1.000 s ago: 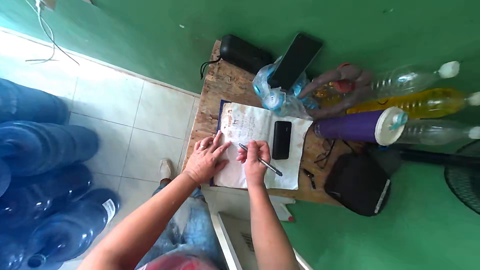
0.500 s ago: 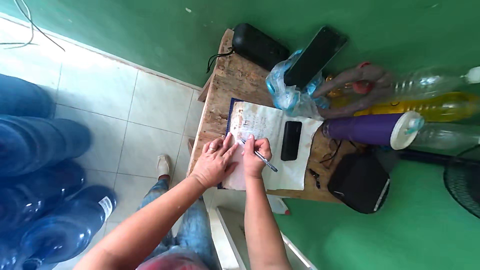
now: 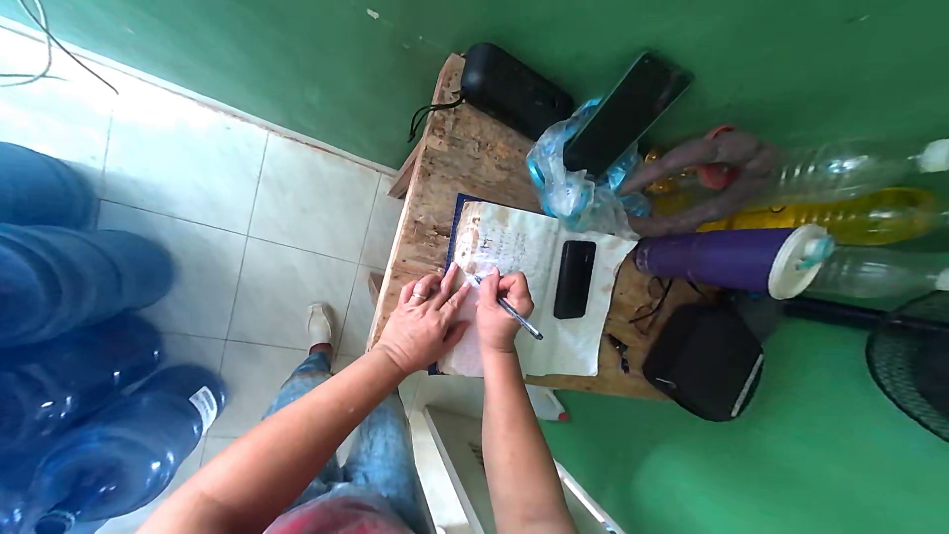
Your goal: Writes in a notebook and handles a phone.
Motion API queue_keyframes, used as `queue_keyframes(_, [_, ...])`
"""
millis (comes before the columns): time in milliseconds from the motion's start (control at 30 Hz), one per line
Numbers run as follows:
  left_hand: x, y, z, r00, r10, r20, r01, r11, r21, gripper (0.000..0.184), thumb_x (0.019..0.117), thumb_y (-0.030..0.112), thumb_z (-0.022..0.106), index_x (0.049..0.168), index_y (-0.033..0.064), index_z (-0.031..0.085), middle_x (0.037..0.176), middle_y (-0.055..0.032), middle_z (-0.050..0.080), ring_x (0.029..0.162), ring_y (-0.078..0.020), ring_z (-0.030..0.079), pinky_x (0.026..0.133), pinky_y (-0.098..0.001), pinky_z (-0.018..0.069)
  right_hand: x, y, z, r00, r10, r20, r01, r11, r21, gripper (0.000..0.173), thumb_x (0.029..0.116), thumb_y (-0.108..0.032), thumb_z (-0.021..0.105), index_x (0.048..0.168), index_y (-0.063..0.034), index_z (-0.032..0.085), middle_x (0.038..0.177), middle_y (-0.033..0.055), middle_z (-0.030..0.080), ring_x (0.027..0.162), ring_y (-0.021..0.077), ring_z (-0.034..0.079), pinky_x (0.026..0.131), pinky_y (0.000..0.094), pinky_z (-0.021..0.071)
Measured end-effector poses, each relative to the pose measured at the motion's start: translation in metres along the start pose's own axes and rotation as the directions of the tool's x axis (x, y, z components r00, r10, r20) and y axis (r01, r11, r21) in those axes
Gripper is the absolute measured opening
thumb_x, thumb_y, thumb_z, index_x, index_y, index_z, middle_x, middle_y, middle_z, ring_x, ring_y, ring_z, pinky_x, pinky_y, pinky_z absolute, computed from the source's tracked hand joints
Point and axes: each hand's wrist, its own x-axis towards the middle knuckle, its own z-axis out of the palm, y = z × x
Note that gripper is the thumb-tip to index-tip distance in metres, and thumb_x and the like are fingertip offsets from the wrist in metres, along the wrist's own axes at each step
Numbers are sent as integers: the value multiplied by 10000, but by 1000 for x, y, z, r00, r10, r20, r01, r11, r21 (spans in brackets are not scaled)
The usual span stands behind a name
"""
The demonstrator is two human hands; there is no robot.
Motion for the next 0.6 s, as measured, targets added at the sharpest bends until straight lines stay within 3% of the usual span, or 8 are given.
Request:
queue_keyframes(167, [-1,-1,0,1000,6,-10,-7,1000,-11,548,1001,477,525,1465,193,581,1599,-89,442,1418,-300,457,1135,-483,352,8,-19,-22,977,207,41,-212,956,205,234,965,-43,623,775,-105,502,582,-36,574,458,58,583,438,228,535])
queue_keyframes(600, [-1,0,1,999,14,-43,-13,1000,19,553,992,497,538,1442,183,605,1565,-107,485,1373,-314,501,1111,-489,377,12,10,-26,994,102,40,-105,991,82,231,939,-89,674,746,-87,548,594,-10,607,474,72,608,446,243,547])
